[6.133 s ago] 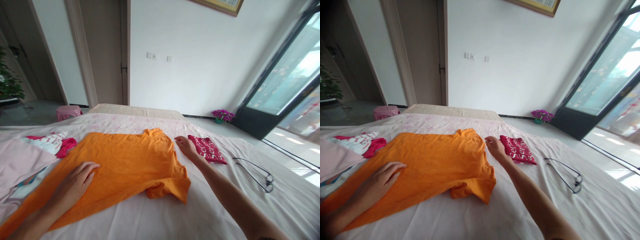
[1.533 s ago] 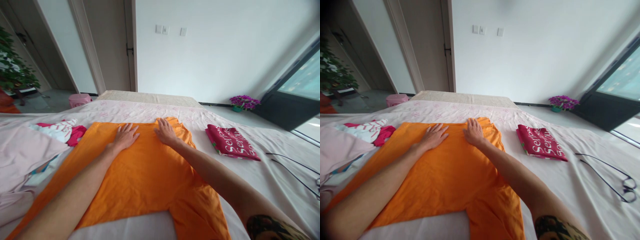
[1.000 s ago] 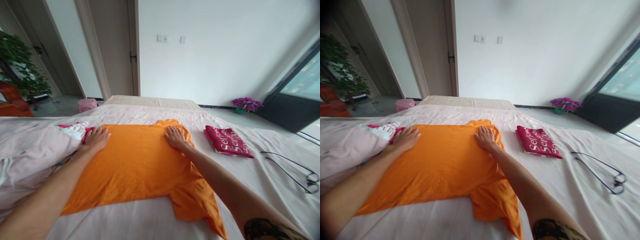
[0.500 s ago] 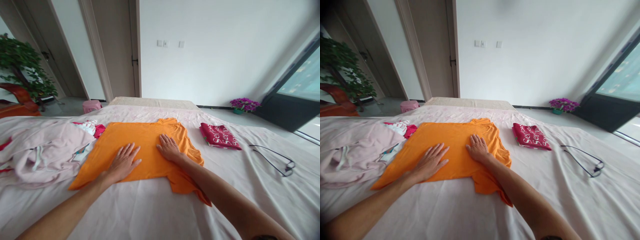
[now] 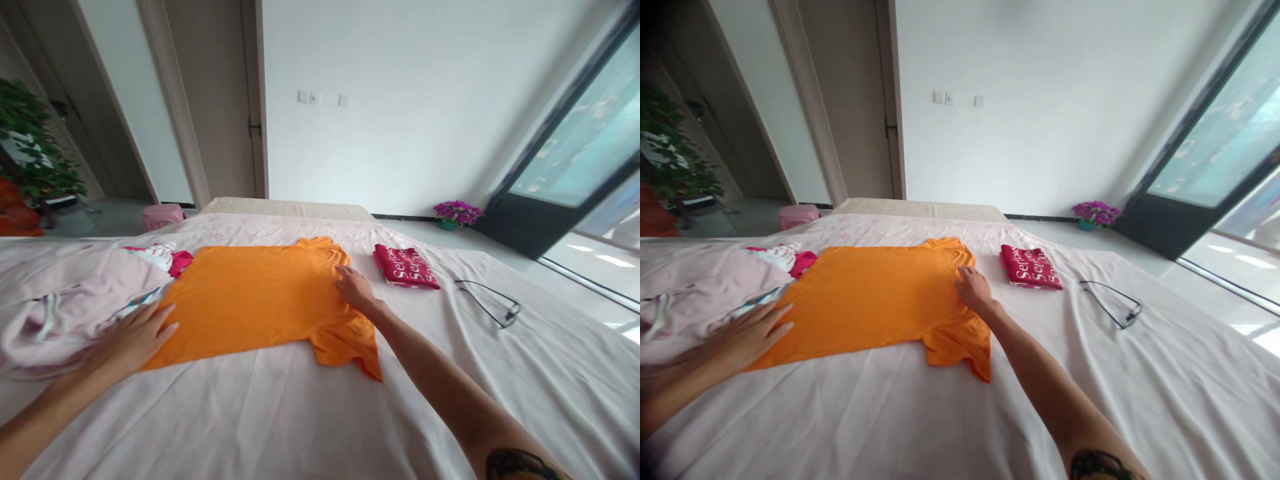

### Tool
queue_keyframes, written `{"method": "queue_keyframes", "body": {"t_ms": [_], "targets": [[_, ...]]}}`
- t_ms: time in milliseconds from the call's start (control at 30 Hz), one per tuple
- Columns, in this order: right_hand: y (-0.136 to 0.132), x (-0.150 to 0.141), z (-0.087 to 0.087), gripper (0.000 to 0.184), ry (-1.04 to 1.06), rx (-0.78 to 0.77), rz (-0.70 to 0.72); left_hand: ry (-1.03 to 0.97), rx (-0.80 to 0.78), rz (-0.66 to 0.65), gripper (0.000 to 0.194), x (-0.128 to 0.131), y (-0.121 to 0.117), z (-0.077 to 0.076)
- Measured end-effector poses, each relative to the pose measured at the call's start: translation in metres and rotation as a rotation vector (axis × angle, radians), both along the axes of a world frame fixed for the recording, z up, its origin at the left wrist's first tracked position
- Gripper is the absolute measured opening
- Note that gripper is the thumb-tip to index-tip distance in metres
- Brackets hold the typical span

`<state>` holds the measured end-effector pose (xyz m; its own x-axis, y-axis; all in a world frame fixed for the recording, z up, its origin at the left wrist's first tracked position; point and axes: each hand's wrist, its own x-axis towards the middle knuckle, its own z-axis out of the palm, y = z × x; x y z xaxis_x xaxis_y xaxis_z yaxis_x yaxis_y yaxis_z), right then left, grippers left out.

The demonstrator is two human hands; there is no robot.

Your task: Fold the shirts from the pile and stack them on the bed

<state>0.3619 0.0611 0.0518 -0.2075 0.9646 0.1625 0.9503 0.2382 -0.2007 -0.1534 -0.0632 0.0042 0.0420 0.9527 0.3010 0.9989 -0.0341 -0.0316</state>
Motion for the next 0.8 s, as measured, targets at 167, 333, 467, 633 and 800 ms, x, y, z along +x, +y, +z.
{"method": "queue_keyframes", "body": {"t_ms": [167, 333, 467, 633, 800], "targets": [[-0.019, 0.051, -0.002, 0.054, 0.054, -0.014, -0.350, 0.069, 0.051, -0.110, 0.058, 0.067, 0.023, 0.007], [-0.038, 0.057, -0.023, 0.056, 0.016, -0.058, -0.314, 0.001, 0.023, -0.219, 0.062, 0.132, 0.037, 0.006], [-0.051, 0.062, -0.022, 0.047, -0.025, -0.002, -0.234, -0.002, -0.021, -0.214, 0.062, 0.125, 0.035, -0.010], [-0.076, 0.080, -0.003, 0.034, 0.074, 0.051, -0.079, -0.072, -0.008, -0.225, 0.057, 0.094, 0.022, -0.016], [-0.118, 0.092, 0.016, 0.031, 0.176, -0.023, 0.354, -0.183, 0.067, -0.324, 0.048, 0.107, 0.004, -0.002]]}}
